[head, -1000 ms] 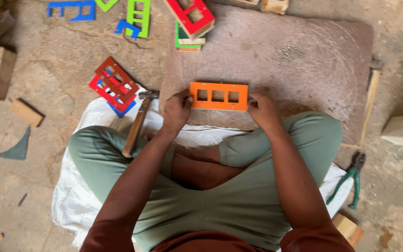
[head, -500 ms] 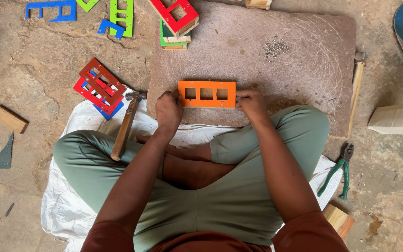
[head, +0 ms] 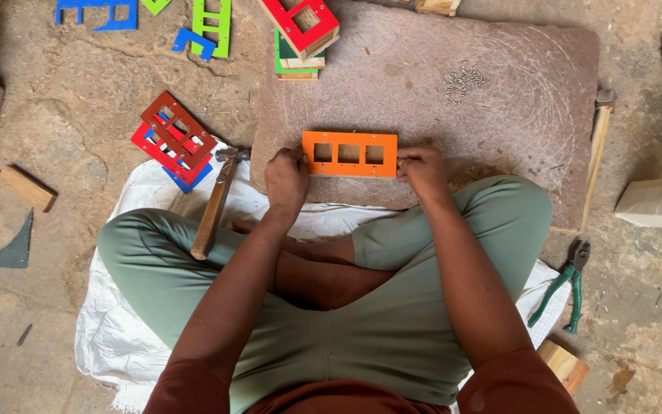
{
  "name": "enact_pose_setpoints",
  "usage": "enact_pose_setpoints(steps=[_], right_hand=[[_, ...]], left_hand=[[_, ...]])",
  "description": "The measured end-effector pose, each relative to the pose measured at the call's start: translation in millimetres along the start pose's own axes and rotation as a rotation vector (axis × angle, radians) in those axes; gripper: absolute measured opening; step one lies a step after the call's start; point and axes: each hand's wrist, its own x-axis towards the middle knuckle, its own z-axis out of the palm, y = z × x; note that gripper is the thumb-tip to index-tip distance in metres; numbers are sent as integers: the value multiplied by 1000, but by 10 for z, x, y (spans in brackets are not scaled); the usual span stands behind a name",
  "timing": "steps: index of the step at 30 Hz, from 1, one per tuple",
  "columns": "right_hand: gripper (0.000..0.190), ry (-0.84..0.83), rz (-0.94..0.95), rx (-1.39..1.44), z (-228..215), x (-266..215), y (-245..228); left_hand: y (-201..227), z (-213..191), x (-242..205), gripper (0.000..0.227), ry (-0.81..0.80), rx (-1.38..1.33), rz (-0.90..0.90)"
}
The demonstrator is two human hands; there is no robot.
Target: The person sits on the floor and assembles small colorful wooden frames by hammering nails into them. They handle red and orange frames, positioning nails and striking them with a hammer to secure the pieces together.
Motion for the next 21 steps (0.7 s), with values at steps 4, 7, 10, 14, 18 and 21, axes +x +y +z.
enact_pose_setpoints(steps=[4,7,10,14,18,21], right_hand=[[25,-15,2,9,-28,30,72],[27,-45,-29,-8,-49,120,158],[27,125,-288,-404,-61,51,176],[43,161,-352,-497,-42,-10,-85],[49,117,-441,-395,60,-170,-344],[48,78,-473,-295,131,-104,-476]], left_hand=[[-149,106,-1,22,-4,-56,-9],[-343,217,15,26,-11,-138,13],[-471,208,-53,38,-72,-208,-8],[-415,-68,-295,51,-159,-245,-67],[-192,-493,-558,58,-287,-203,-223],[-100,-723,-693,57,-261,-213,-160]])
